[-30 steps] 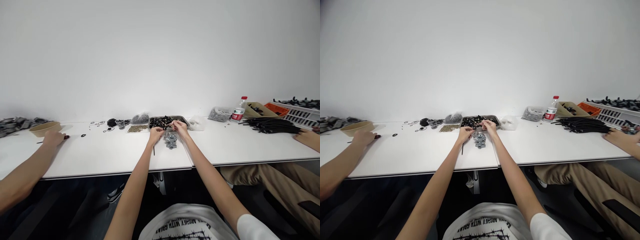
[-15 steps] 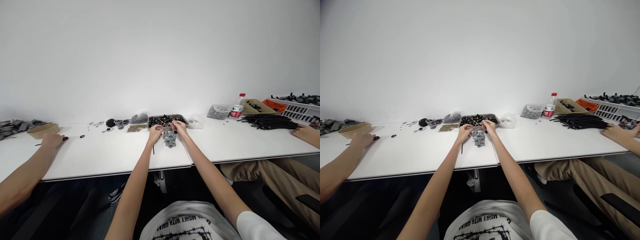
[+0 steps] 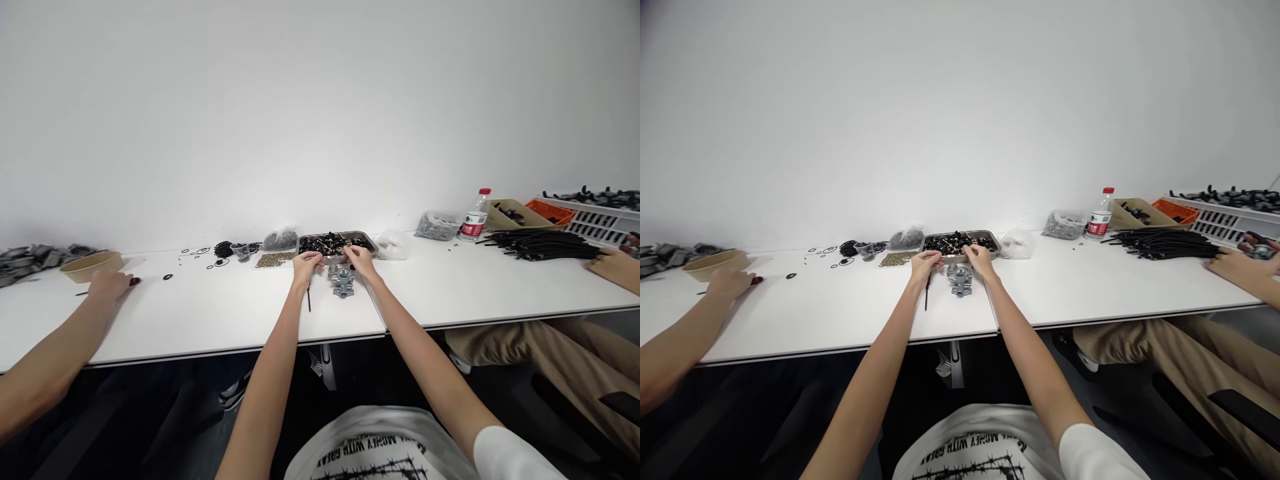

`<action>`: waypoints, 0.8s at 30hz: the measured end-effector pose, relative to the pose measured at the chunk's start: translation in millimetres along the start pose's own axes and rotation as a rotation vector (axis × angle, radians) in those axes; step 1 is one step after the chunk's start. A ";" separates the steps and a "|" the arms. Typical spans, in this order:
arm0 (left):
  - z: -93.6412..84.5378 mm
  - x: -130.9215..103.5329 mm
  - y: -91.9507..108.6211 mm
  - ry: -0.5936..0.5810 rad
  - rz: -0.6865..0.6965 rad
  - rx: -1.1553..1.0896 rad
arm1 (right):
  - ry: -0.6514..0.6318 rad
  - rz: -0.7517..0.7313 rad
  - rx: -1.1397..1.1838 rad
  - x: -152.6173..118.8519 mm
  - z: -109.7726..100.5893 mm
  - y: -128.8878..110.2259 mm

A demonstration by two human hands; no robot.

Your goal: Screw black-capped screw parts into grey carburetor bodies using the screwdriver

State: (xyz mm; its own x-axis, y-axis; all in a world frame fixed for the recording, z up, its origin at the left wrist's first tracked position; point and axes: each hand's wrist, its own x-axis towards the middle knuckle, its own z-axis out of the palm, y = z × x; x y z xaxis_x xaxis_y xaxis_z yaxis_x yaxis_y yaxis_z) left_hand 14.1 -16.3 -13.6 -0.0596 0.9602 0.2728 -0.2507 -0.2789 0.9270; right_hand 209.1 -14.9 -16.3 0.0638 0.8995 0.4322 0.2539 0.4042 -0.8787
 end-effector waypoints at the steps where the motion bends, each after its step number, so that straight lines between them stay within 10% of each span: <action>1: -0.6 0.8 -1.0 0.014 0.003 -0.016 | 0.020 -0.005 -0.070 0.6 -2.4 1.2; 11: -2.5 2.8 -3.0 0.070 0.015 -0.088 | -0.173 0.027 -0.425 -5.1 -11.5 11.0; 24: 0.7 0.4 -1.1 0.046 0.029 -0.050 | -0.148 -0.074 -0.208 6.4 -4.3 21.6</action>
State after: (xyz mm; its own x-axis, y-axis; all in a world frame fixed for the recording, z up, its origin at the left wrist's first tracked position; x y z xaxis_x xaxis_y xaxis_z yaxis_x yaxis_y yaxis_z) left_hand 15.1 -15.7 -14.3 -0.1115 0.9515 0.2867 -0.2962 -0.3072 0.9044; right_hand 219.1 -1.1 -31.7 -0.1008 0.8893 0.4460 0.4470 0.4410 -0.7783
